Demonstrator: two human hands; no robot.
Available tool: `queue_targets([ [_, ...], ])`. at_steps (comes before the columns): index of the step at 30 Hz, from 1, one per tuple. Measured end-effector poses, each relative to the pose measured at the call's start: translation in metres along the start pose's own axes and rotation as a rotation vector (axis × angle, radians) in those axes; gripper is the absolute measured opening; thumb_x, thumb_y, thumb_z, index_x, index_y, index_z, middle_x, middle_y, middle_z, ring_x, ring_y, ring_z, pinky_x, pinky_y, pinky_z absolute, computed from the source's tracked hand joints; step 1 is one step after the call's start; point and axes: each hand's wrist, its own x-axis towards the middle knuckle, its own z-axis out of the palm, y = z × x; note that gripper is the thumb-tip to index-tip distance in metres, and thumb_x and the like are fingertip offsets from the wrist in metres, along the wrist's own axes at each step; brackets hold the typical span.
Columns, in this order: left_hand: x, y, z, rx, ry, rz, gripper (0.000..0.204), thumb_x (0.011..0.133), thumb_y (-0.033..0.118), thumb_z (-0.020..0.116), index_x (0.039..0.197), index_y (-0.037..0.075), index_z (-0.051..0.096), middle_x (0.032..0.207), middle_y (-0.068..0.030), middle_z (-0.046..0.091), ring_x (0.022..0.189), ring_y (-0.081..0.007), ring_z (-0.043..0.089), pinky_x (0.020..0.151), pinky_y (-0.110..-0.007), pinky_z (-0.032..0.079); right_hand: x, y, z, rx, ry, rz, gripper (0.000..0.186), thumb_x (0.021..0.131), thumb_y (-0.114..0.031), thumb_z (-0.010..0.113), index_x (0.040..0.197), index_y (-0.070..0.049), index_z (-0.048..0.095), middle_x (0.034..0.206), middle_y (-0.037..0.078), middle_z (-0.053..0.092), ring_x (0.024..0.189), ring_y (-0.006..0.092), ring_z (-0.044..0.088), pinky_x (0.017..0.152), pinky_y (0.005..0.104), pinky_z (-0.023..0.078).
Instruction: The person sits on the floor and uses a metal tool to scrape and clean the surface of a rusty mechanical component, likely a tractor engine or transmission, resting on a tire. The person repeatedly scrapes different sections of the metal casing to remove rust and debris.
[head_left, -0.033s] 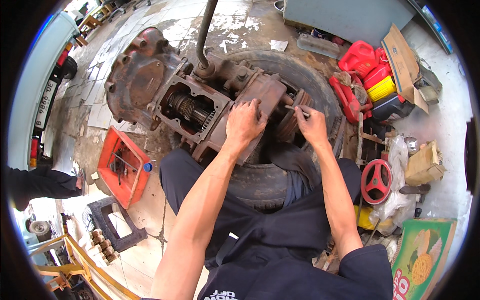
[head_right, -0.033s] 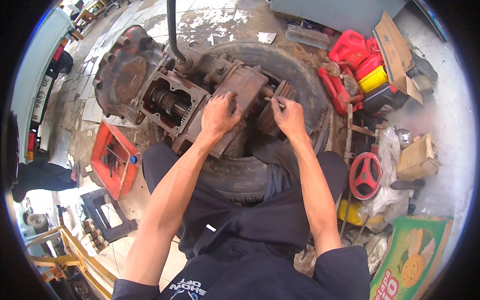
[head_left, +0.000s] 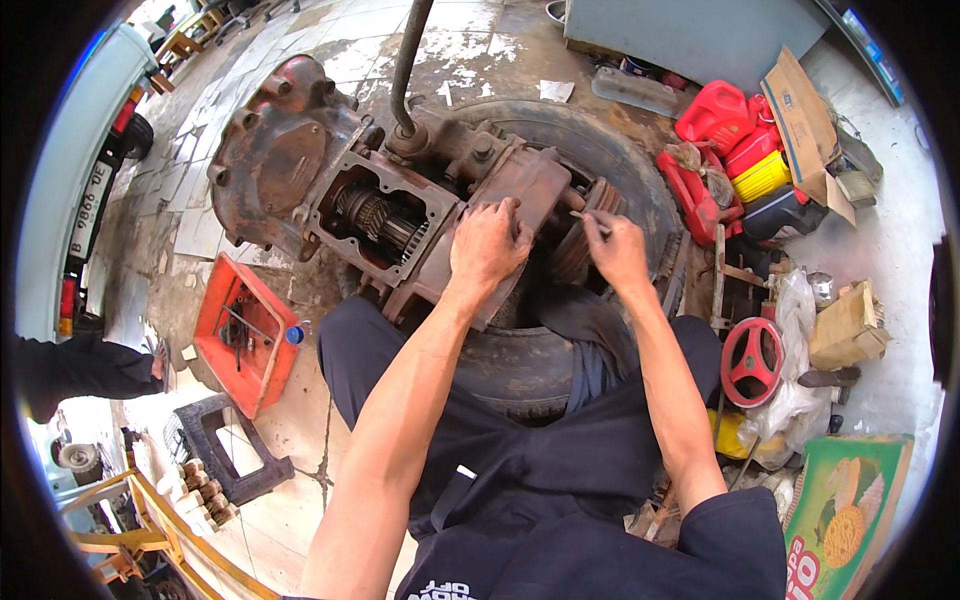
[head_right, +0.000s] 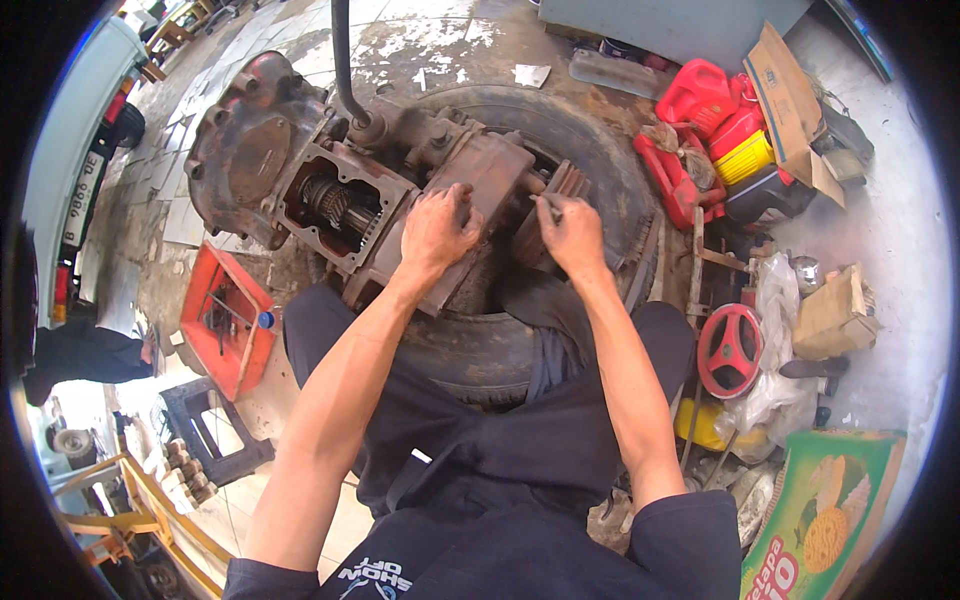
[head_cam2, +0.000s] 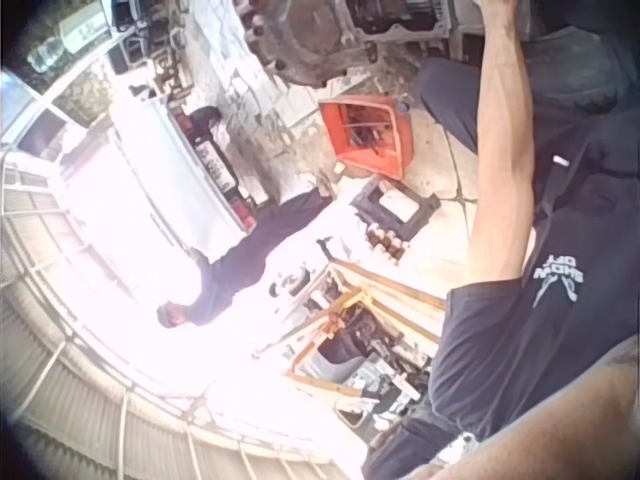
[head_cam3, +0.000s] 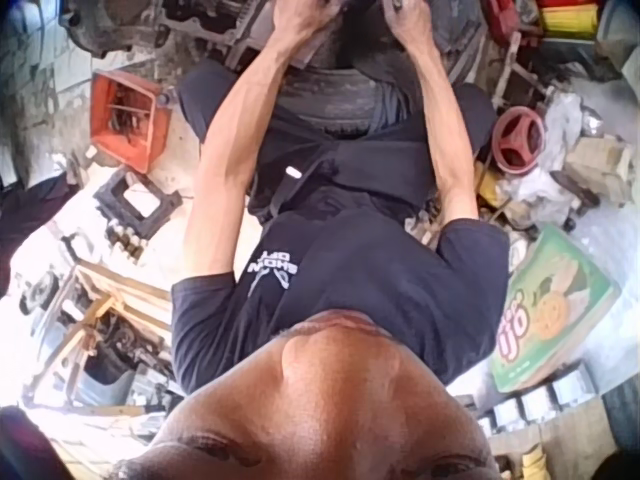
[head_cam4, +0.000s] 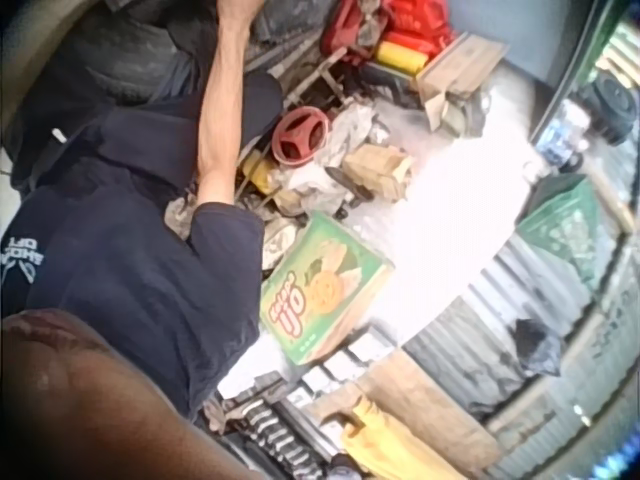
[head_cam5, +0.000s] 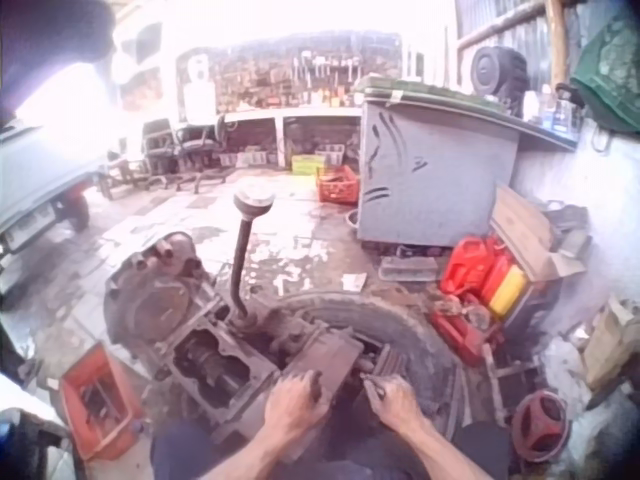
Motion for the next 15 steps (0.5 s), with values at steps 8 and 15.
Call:
queue_targets([
  [8, -0.003, 0.000, -0.005, -0.039, -0.027, -0.001, 0.035, 0.086, 0.024, 0.064, 0.114, 0.003, 0.066, 0.096, -0.0184, 0.071, 0.098, -0.0360, 0.066, 0.090, -0.047, 0.050, -0.005, -0.011, -0.010, 0.035, -0.118, 0.044, 0.026, 0.098, -0.024, 0.064, 0.091, 0.000, 0.073, 0.079, 0.020, 0.072, 0.073, 0.0395, 0.069, 0.068, 0.0464, 0.053],
  [15, -0.004, -0.003, -0.005, 0.000, -0.023, -0.020, 0.032, 0.085, 0.022, 0.067, 0.112, 0.005, 0.066, 0.103, -0.0140, 0.073, 0.099, -0.0342, 0.067, 0.089, -0.044, 0.052, -0.027, -0.035, 0.008, 0.088, -0.304, 0.109, 0.019, 0.096, -0.013, 0.063, 0.103, 0.002, 0.071, 0.096, 0.023, 0.072, 0.090, 0.0416, 0.068, 0.081, 0.0468, 0.054],
])
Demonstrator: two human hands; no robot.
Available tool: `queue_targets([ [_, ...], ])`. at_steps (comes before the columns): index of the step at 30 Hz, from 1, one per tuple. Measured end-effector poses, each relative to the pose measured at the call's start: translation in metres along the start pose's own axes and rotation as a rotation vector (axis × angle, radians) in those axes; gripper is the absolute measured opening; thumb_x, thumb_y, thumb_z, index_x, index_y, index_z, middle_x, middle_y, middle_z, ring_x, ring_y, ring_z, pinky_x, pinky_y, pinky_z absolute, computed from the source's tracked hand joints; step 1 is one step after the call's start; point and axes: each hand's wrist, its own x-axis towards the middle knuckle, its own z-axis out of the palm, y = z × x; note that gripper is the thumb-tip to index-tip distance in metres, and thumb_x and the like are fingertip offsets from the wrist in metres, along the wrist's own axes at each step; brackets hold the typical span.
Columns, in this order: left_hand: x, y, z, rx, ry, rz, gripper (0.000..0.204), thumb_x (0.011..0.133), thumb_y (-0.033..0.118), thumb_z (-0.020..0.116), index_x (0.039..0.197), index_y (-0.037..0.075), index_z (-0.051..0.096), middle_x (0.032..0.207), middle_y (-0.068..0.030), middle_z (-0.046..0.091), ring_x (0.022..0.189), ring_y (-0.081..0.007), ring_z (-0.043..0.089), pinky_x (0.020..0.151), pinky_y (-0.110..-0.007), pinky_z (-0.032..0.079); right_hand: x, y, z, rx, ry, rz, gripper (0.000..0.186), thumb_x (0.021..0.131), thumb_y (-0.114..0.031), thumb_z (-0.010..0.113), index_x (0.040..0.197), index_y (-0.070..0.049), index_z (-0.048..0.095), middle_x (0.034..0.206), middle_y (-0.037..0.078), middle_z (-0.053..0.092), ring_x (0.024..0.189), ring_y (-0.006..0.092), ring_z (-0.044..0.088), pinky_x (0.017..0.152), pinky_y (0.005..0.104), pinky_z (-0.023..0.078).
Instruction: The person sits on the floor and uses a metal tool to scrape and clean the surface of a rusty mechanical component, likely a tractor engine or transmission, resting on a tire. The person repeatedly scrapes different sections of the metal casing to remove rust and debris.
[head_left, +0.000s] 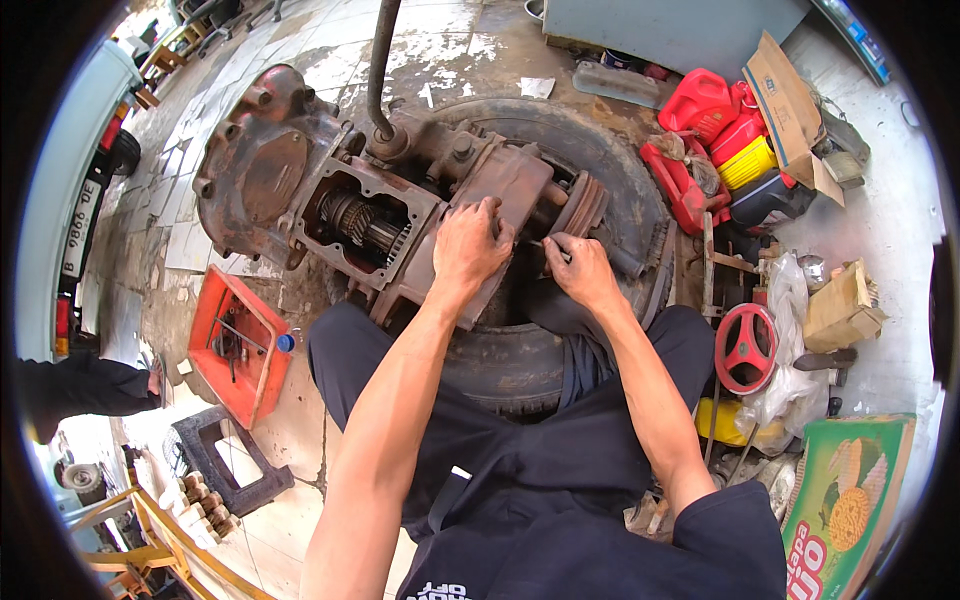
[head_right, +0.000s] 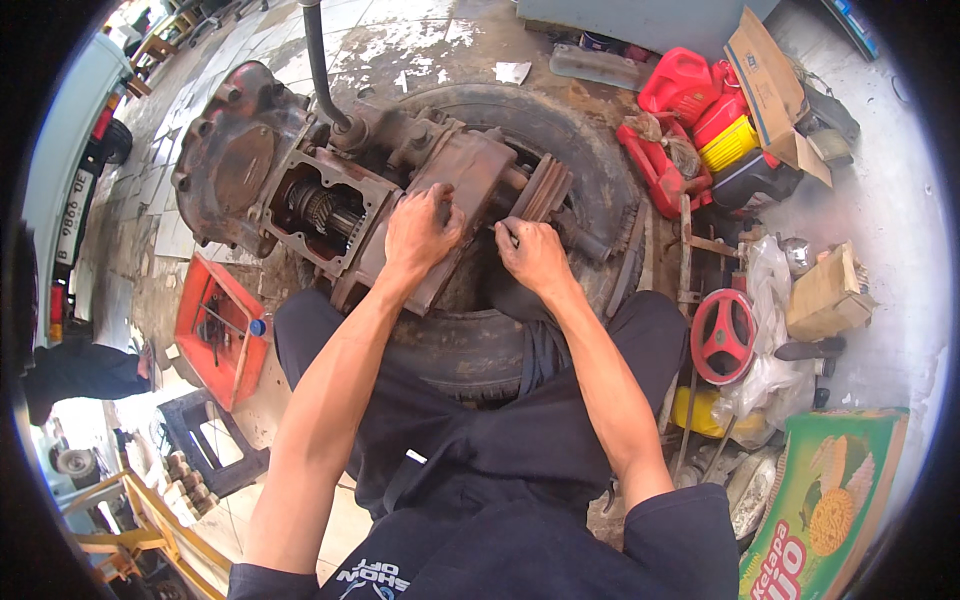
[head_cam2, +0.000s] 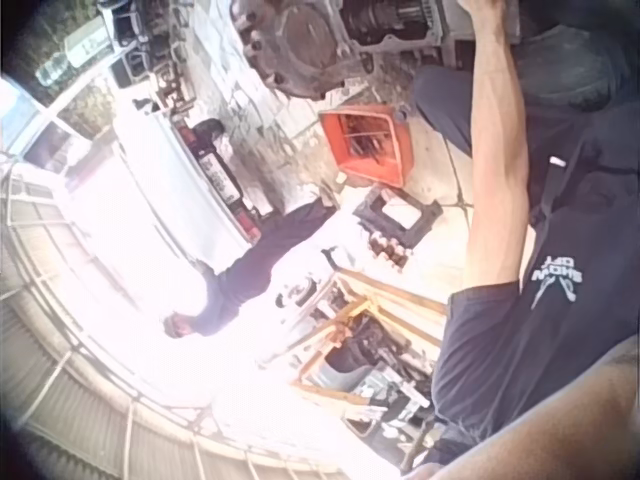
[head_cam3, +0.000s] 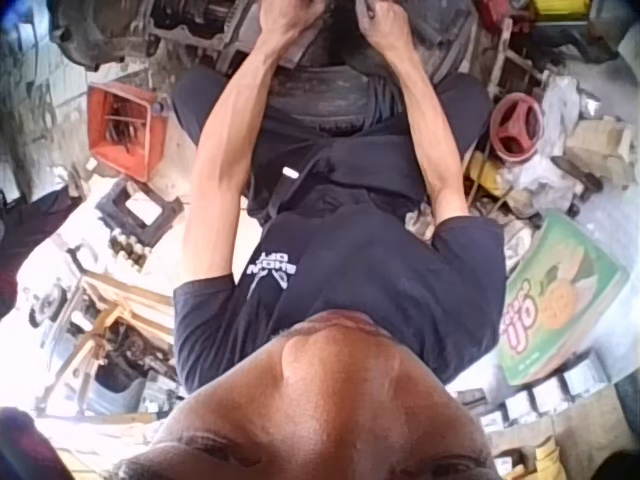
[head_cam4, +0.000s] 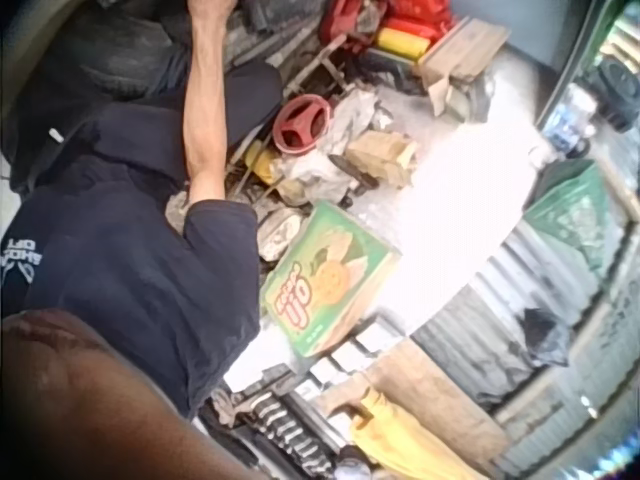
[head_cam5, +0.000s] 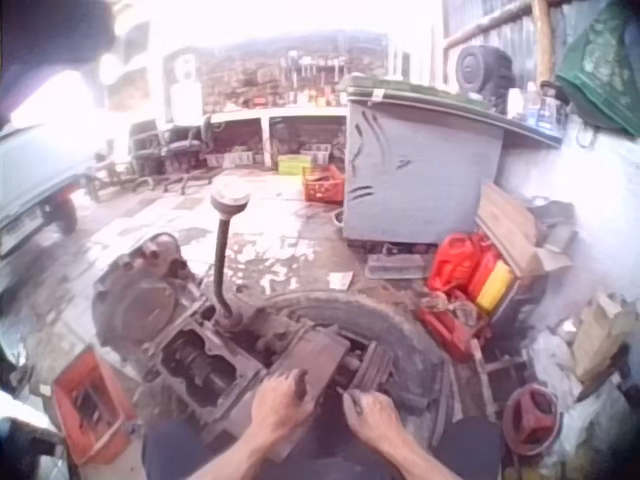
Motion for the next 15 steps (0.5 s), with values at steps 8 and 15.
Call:
queue_targets([
  [8, 0.001, 0.000, 0.000, -0.050, 0.023, 0.031, 0.031, 0.085, 0.020, 0.068, 0.112, 0.006, 0.066, 0.102, -0.0128, 0.074, 0.098, -0.0338, 0.069, 0.087, -0.044, 0.053, 0.002, 0.004, 0.010, 0.152, 0.039, 0.088, 0.029, 0.098, -0.024, 0.061, 0.104, 0.002, 0.072, 0.085, 0.020, 0.073, 0.087, 0.0363, 0.072, 0.079, 0.0427, 0.055],
  [15, 0.001, 0.003, -0.001, -0.057, 0.052, 0.057, 0.030, 0.085, 0.020, 0.067, 0.111, 0.005, 0.067, 0.100, -0.0135, 0.074, 0.095, -0.0357, 0.069, 0.085, -0.044, 0.053, -0.005, 0.021, -0.049, 0.444, 0.375, 0.381, 0.057, 0.106, -0.050, 0.047, 0.103, 0.000, 0.075, 0.079, 0.009, 0.076, 0.075, 0.0170, 0.069, 0.074, 0.0323, 0.053],
])
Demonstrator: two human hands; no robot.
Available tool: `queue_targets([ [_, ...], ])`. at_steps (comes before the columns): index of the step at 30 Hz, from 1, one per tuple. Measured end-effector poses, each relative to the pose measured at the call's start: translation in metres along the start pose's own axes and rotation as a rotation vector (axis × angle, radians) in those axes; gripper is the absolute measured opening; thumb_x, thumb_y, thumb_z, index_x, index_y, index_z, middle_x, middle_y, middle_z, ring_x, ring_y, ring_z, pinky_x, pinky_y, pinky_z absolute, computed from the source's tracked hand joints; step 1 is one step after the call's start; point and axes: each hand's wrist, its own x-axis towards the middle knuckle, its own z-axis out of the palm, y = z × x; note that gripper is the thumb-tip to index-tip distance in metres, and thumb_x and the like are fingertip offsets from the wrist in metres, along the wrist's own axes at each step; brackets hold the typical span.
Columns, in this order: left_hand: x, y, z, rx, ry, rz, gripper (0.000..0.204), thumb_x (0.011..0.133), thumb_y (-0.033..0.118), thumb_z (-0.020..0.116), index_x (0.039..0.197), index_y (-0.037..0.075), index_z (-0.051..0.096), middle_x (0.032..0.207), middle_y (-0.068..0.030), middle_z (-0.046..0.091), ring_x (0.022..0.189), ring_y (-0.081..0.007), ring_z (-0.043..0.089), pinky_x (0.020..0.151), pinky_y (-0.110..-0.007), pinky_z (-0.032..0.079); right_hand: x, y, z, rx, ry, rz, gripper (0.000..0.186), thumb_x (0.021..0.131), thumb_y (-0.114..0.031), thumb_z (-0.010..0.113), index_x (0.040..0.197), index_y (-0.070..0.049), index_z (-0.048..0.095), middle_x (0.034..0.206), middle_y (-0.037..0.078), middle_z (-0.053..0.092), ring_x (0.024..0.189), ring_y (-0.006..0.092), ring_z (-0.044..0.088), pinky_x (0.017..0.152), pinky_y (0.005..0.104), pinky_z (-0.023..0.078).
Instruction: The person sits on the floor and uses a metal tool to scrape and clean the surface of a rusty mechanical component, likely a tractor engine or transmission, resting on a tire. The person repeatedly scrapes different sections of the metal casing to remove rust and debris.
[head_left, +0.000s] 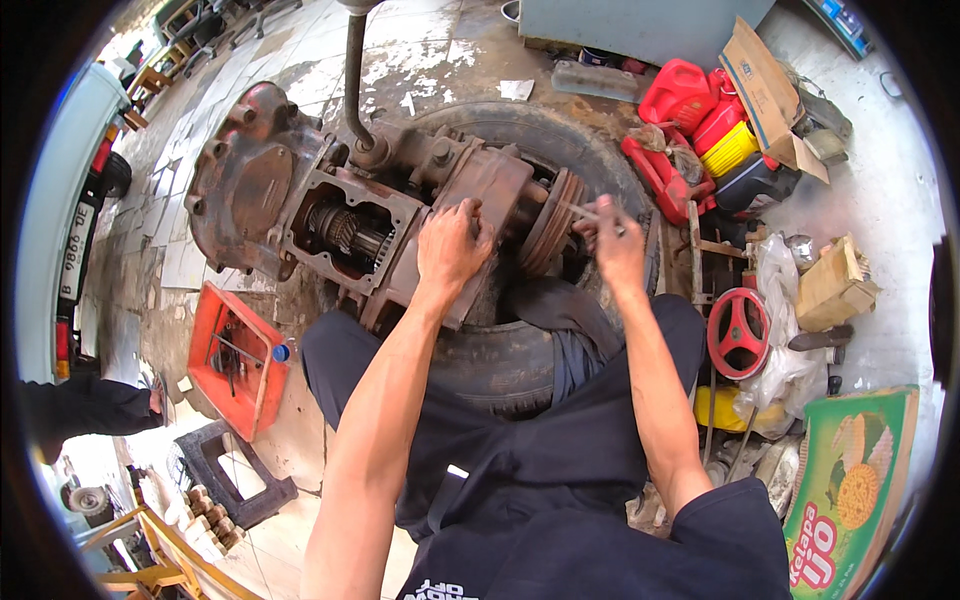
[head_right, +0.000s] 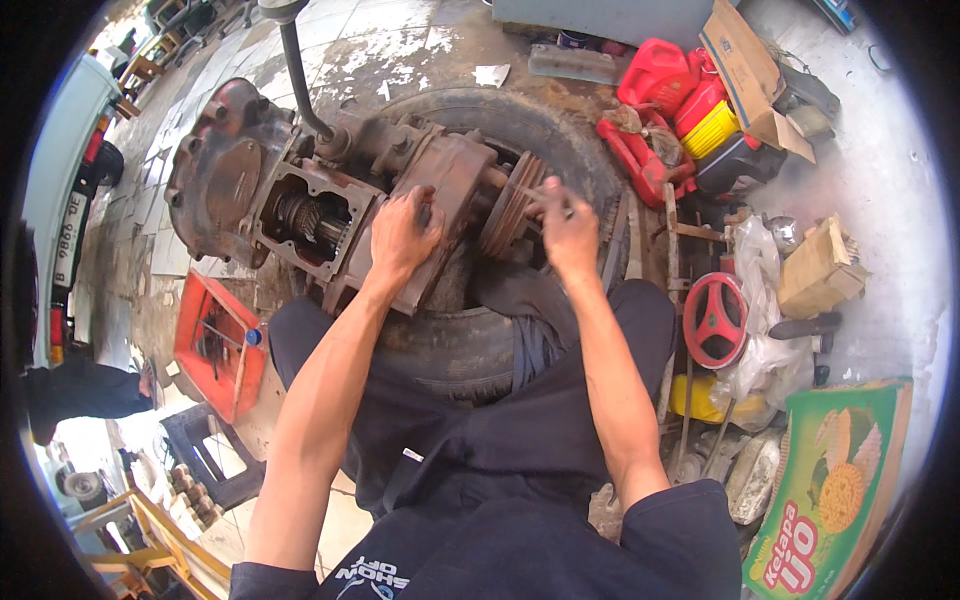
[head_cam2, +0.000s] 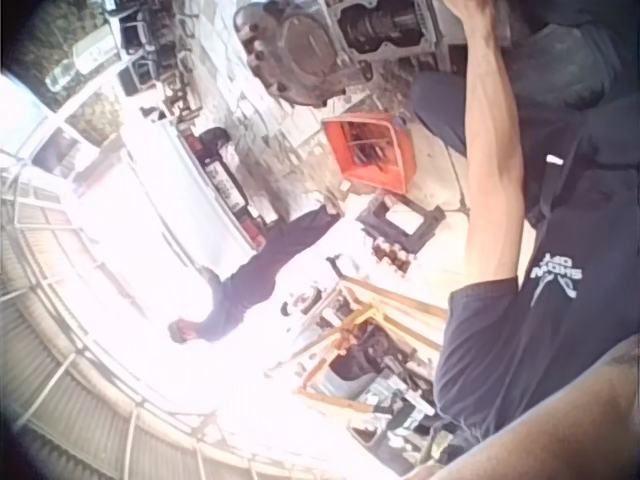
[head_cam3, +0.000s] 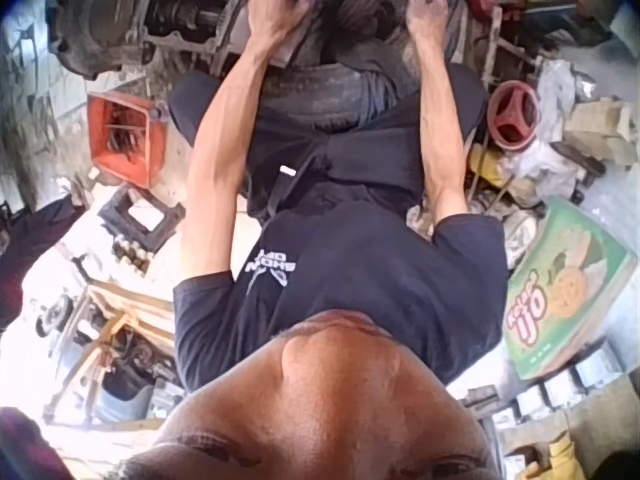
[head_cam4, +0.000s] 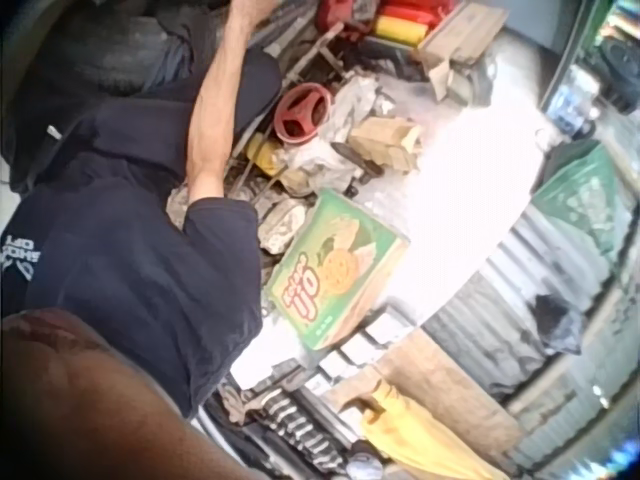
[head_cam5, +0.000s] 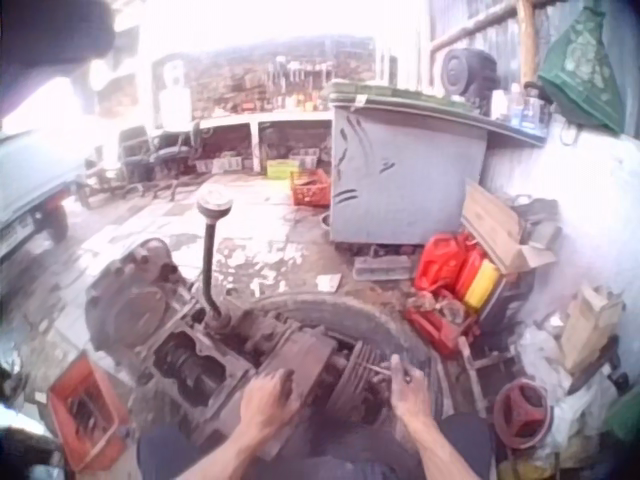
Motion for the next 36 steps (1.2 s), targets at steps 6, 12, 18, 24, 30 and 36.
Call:
queue_targets([
  [6, 0.000, 0.005, 0.001, 0.000, -0.011, -0.008, 0.029, 0.085, 0.022, 0.066, 0.110, 0.005, 0.067, 0.098, -0.0139, 0.074, 0.094, -0.0359, 0.069, 0.084, -0.045, 0.053, 0.014, 0.004, -0.005, -0.281, 0.003, -0.339, 0.043, 0.105, -0.036, 0.053, 0.104, 0.003, 0.071, 0.079, 0.017, 0.073, 0.071, 0.0262, 0.070, 0.065, 0.0407, 0.053],
  [12, -0.007, -0.003, 0.000, 0.023, 0.026, 0.030, 0.028, 0.085, 0.022, 0.066, 0.108, 0.005, 0.067, 0.095, -0.0141, 0.074, 0.091, -0.0364, 0.068, 0.083, -0.045, 0.053, -0.049, 0.000, 0.019, -0.450, -0.160, -0.569, 0.021, 0.097, -0.013, 0.058, 0.081, 0.001, 0.060, 0.074, 0.029, 0.063, 0.071, 0.0474, 0.064, 0.064, 0.0545, 0.051],
  [18, -0.002, 0.002, 0.003, 0.046, 0.012, 0.029, 0.028, 0.085, 0.021, 0.066, 0.107, 0.005, 0.067, 0.092, -0.0154, 0.073, 0.089, -0.0367, 0.068, 0.081, -0.045, 0.054, -0.028, 0.007, 0.017, -0.575, 0.049, -0.597, 0.019, 0.100, -0.014, 0.056, 0.097, 0.003, 0.065, 0.081, 0.026, 0.066, 0.076, 0.0433, 0.066, 0.066, 0.0500, 0.054],
  [24, -0.006, -0.004, 0.002, 0.032, 0.027, 0.029, 0.027, 0.085, 0.022, 0.067, 0.105, 0.004, 0.068, 0.091, -0.0152, 0.073, 0.087, -0.0364, 0.069, 0.080, -0.045, 0.054, -0.104, 0.051, 0.045, -0.745, -0.601, -0.299, 0.020, 0.095, -0.011, 0.060, 0.107, 0.004, 0.065, 0.085, 0.025, 0.066, 0.087, 0.0430, 0.066, 0.076, 0.0510, 0.056],
  [30, -0.004, 0.000, -0.003, 0.059, -0.041, -0.029, 0.028, 0.086, 0.024, 0.066, 0.107, 0.005, 0.068, 0.096, -0.0137, 0.075, 0.092, -0.0350, 0.069, 0.082, -0.045, 0.054, -0.081, 0.016, 0.030, -0.475, 0.033, -0.695, 0.021, 0.098, -0.006, 0.057, 0.113, 0.005, 0.066, 0.091, 0.023, 0.066, 0.083, 0.0402, 0.063, 0.070, 0.0478, 0.055],
  [36, -0.006, 0.000, -0.001, 0.015, -0.008, 0.001, 0.027, 0.086, 0.024, 0.066, 0.106, 0.006, 0.069, 0.095, -0.0123, 0.075, 0.093, -0.0354, 0.069, 0.082, -0.045, 0.054, -0.117, 0.072, 0.058, -0.683, -0.173, -0.645, 0.025, 0.094, -0.008, 0.059, 0.114, 0.007, 0.063, 0.087, 0.019, 0.065, 0.082, 0.0360, 0.065, 0.070, 0.0447, 0.058],
])
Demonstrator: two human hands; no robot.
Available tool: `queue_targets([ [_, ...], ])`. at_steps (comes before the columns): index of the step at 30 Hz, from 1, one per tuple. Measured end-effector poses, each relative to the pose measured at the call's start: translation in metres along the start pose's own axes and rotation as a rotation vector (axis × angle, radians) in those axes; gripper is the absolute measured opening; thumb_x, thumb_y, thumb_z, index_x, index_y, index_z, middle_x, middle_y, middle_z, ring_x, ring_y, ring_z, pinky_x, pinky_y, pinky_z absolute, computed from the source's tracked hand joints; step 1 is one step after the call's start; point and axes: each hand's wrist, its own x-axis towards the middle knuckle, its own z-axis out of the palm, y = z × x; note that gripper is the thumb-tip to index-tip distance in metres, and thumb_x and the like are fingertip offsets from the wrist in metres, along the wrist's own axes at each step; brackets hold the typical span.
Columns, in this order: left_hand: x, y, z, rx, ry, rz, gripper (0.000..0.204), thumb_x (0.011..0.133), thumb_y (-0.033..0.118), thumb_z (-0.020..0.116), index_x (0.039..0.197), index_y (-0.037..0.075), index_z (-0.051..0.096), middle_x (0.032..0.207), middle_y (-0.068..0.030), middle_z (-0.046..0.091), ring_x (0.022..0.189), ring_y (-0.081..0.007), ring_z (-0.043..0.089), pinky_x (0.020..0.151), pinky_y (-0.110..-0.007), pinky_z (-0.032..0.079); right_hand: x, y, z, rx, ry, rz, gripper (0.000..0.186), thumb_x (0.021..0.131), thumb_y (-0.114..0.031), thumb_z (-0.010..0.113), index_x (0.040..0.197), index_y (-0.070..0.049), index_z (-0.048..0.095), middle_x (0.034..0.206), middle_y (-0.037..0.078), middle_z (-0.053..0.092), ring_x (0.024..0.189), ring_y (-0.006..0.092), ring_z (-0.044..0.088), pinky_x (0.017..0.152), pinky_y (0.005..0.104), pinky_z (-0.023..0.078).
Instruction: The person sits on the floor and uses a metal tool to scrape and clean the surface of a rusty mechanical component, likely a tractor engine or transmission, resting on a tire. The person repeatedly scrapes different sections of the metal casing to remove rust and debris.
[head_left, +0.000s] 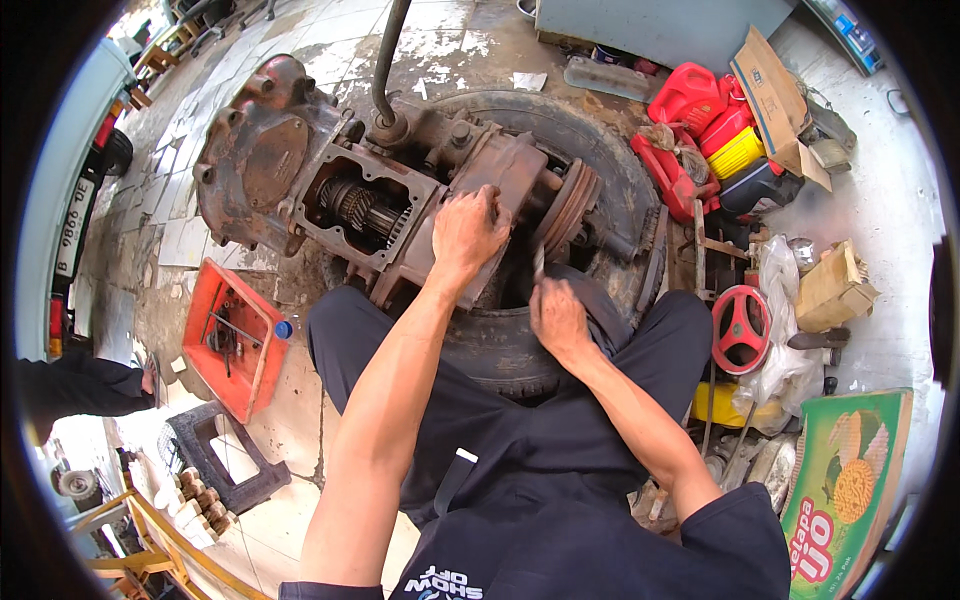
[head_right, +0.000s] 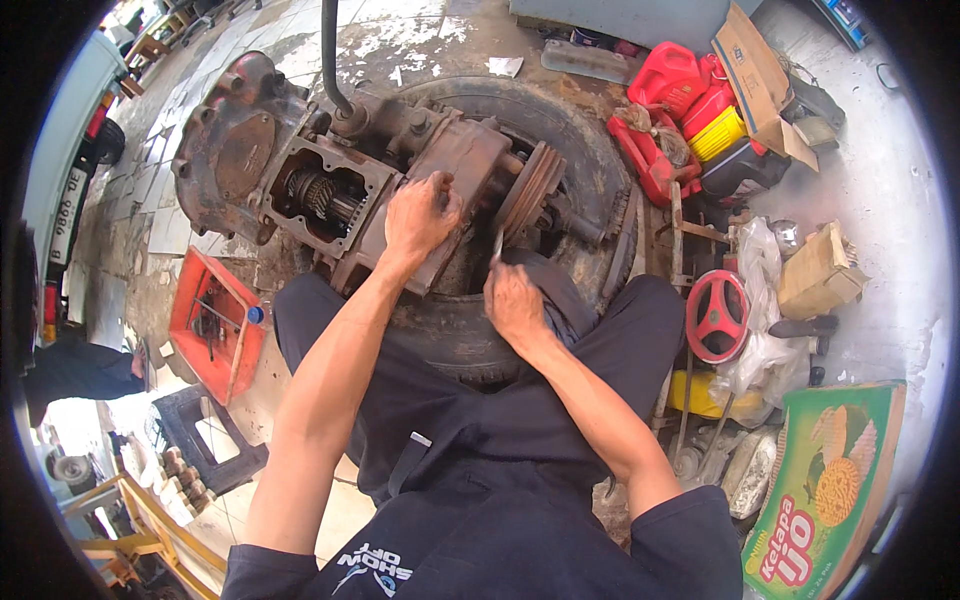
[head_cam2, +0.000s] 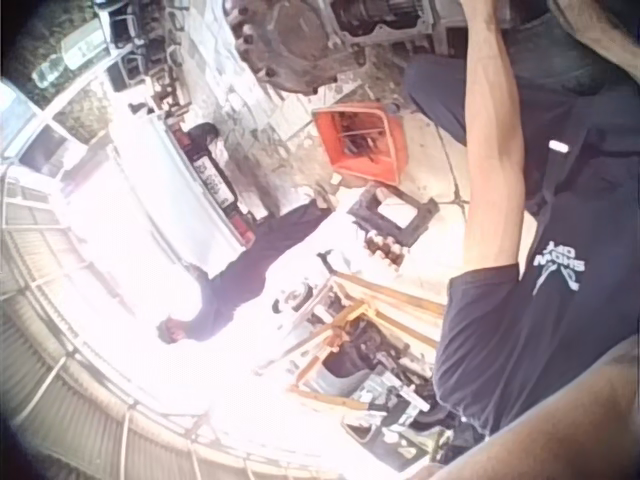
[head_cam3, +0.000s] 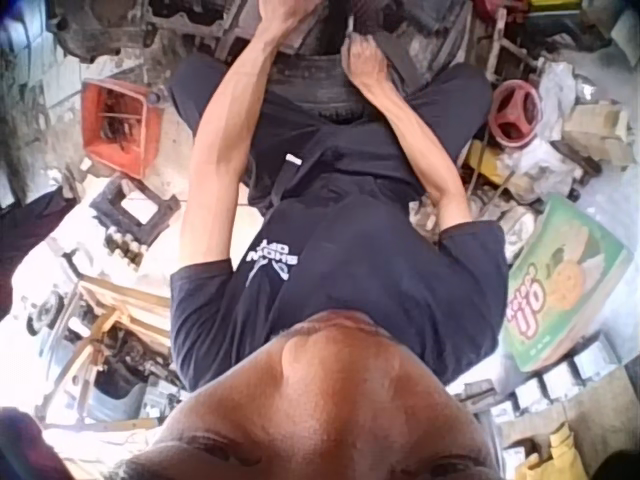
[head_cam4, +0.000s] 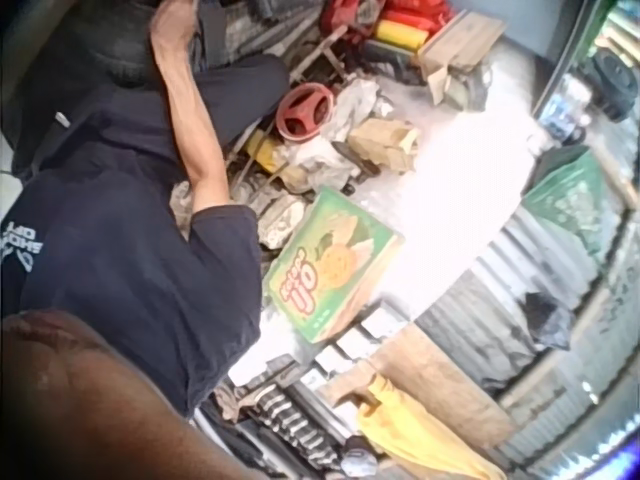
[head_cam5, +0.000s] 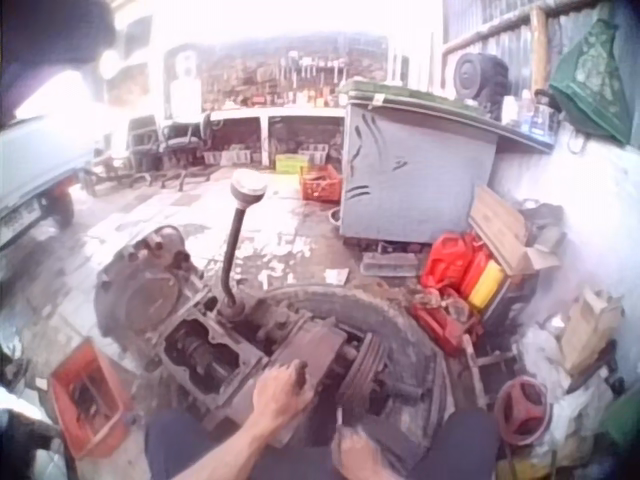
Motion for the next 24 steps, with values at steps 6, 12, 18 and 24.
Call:
queue_targets([
  [6, 0.000, 0.000, -0.004, 0.039, 0.000, -0.030, 0.026, 0.085, 0.023, 0.067, 0.105, 0.006, 0.069, 0.093, -0.0130, 0.074, 0.090, -0.0349, 0.069, 0.080, -0.045, 0.055, 0.022, -0.010, -0.035, 0.189, 0.186, -0.003, 0.021, 0.098, -0.009, 0.053, 0.107, 0.005, 0.065, 0.082, 0.024, 0.067, 0.078, 0.0440, 0.064, 0.075, 0.0519, 0.053],
  [12, 0.000, -0.002, 0.000, 0.005, 0.022, 0.001, 0.026, 0.086, 0.023, 0.067, 0.105, 0.007, 0.070, 0.092, -0.0136, 0.074, 0.090, -0.0354, 0.070, 0.080, -0.046, 0.055, 0.117, 0.048, -0.083, 0.299, 0.274, 0.320, 0.025, 0.102, -0.017, 0.052, 0.091, 0.002, 0.064, 0.078, 0.025, 0.068, 0.078, 0.0462, 0.067, 0.070, 0.0536, 0.051],
  [18, 0.001, 0.002, 0.003, -0.005, 0.019, -0.017, 0.027, 0.086, 0.024, 0.067, 0.107, 0.007, 0.070, 0.093, -0.0143, 0.074, 0.090, -0.0356, 0.070, 0.081, -0.045, 0.055, 0.088, 0.058, -0.048, 0.036, 0.174, 0.181, 0.019, 0.101, -0.011, 0.054, 0.099, 0.003, 0.066, 0.077, 0.021, 0.070, 0.076, 0.0393, 0.071, 0.069, 0.0471, 0.054],
  [24, -0.003, -0.002, 0.000, -0.004, 0.013, 0.008, 0.029, 0.085, 0.023, 0.066, 0.107, 0.005, 0.069, 0.090, -0.0143, 0.074, 0.090, -0.0345, 0.069, 0.082, -0.045, 0.054, 0.053, 0.025, -0.076, 0.345, 0.027, 0.192, 0.022, 0.103, -0.012, 0.051, 0.106, 0.003, 0.068, 0.072, 0.018, 0.068, 0.071, 0.0344, 0.071, 0.067, 0.0422, 0.054],
])
